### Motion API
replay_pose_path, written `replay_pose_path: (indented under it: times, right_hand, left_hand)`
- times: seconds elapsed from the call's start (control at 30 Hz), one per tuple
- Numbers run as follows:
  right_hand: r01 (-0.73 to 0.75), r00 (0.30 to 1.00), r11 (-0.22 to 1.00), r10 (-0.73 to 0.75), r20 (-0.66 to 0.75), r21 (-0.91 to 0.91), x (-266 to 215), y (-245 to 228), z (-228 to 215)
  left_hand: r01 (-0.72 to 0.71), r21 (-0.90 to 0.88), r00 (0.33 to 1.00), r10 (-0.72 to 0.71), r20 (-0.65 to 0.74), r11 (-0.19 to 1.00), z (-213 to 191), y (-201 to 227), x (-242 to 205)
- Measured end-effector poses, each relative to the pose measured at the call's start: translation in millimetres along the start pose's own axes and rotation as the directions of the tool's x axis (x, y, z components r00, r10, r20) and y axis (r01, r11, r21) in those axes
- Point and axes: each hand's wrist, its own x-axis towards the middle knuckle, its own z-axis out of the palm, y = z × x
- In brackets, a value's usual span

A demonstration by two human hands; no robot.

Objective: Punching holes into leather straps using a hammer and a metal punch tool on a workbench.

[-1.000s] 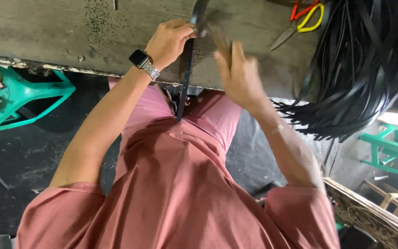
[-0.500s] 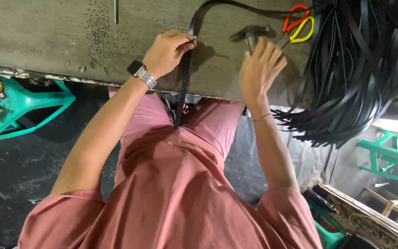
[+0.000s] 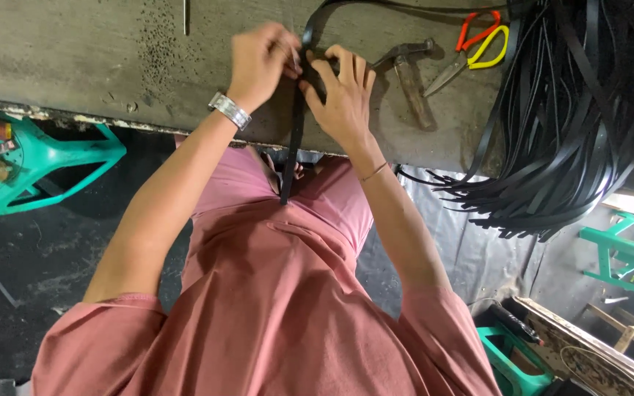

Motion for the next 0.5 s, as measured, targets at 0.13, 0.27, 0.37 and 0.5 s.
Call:
replay_pose_path:
  times: [0.13,0.27,0.37,0.5]
  right_hand:
    - [-0.044,0.998,0.999,0.045,0.051,-0.023,-6,-2,0]
    - [-0.045,0.997,0.999,0.045,0.065,0.002,-7,-4,-3]
    - [-0.042,0.993,0.999,0.040,0.111,0.018,-7,0,-2]
    - [-0.022,0.986,0.998,0.013,0.166,0.050,3,9,-2]
  left_hand:
    - [0.048,-0.313,0.996,-0.067,-0.050,0.949,-4,2,1]
    - [-0.104,0.104,0.994,0.108,-0.035,0.989,-2,-13,-3]
    - [-0.162,0.126,0.987,0.161,0.022,0.979,-2,-11,-8]
    - [-0.192,0.167,0.981,0.185,0.053,0.967,-3,-13,-10]
